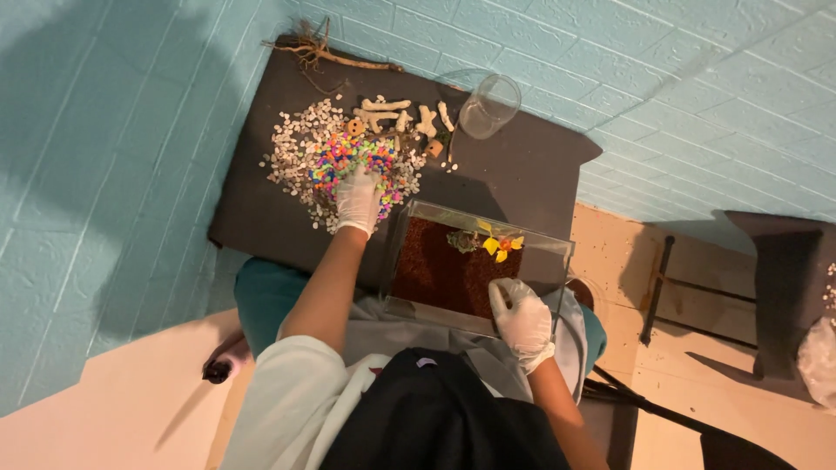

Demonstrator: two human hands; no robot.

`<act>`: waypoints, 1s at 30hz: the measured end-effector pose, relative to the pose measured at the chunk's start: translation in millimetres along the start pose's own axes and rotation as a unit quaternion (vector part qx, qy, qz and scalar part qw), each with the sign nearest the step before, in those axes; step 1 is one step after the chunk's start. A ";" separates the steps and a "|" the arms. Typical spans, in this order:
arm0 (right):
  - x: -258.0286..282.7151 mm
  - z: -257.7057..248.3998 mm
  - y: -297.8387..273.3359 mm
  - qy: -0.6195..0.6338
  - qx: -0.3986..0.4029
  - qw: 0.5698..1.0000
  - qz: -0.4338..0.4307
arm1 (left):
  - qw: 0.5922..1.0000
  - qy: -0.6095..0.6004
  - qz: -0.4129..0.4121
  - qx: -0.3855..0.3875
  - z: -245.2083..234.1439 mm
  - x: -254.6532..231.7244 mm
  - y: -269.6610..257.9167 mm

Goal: Placing and arranging artificial plants and flowers inside a glass terrarium tank.

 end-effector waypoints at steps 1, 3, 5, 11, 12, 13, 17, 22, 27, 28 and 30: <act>-0.1 0.7 0.9 -0.003 -0.004 1.000 -0.001 | 1.000 0.011 -0.010 -0.016 4.0 2.5 -1.3; -1.0 -0.7 -0.2 -0.008 -0.006 1.000 0.002 | 0.999 0.020 -0.018 -0.028 -7.5 -2.6 -9.4; 3.4 -6.7 -1.4 0.007 -0.034 0.999 -0.011 | 0.987 -0.106 0.011 -0.120 -59.0 -17.0 -19.4; 10.1 -13.2 -3.4 -0.008 -0.089 0.995 -0.053 | 0.938 -0.336 -0.031 -0.074 -158.8 -66.2 -67.0; 6.5 -10.3 -4.0 -0.005 -0.090 0.995 -0.046 | 0.939 -0.335 -0.026 -0.068 -168.0 -71.7 -71.5; 6.8 -9.8 -6.0 0.001 -0.099 0.993 -0.059 | 0.937 -0.345 -0.035 -0.053 -175.3 -75.2 -76.3; 6.0 -21.6 -3.6 0.135 -0.052 0.989 -0.006 | 0.937 -0.348 -0.014 -0.034 -218.7 -111.5 -82.2; 34.1 -40.7 -0.4 0.333 -0.008 0.942 0.032 | 0.931 -0.365 0.017 0.008 -224.8 -164.4 -93.3; 49.8 -33.9 4.3 0.464 0.016 0.885 0.036 | 0.931 -0.359 0.050 0.039 -208.0 -192.0 -107.3; 53.0 -30.4 3.6 0.502 0.041 0.863 0.035 | 0.936 -0.344 0.070 0.036 -212.3 -197.0 -108.9; 55.3 -27.4 2.5 0.540 0.065 0.838 0.034 | 0.940 -0.327 0.090 0.034 -218.5 -203.5 -111.9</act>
Point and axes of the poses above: each hand's wrist, its own y-axis towards the middle knuckle, its own z-axis out of the palm, x = y × z, the point moved 10 cm from there along y, towards the middle knuckle, and after that the axes turned 2 degrees about -z, right-handed, at the moved point
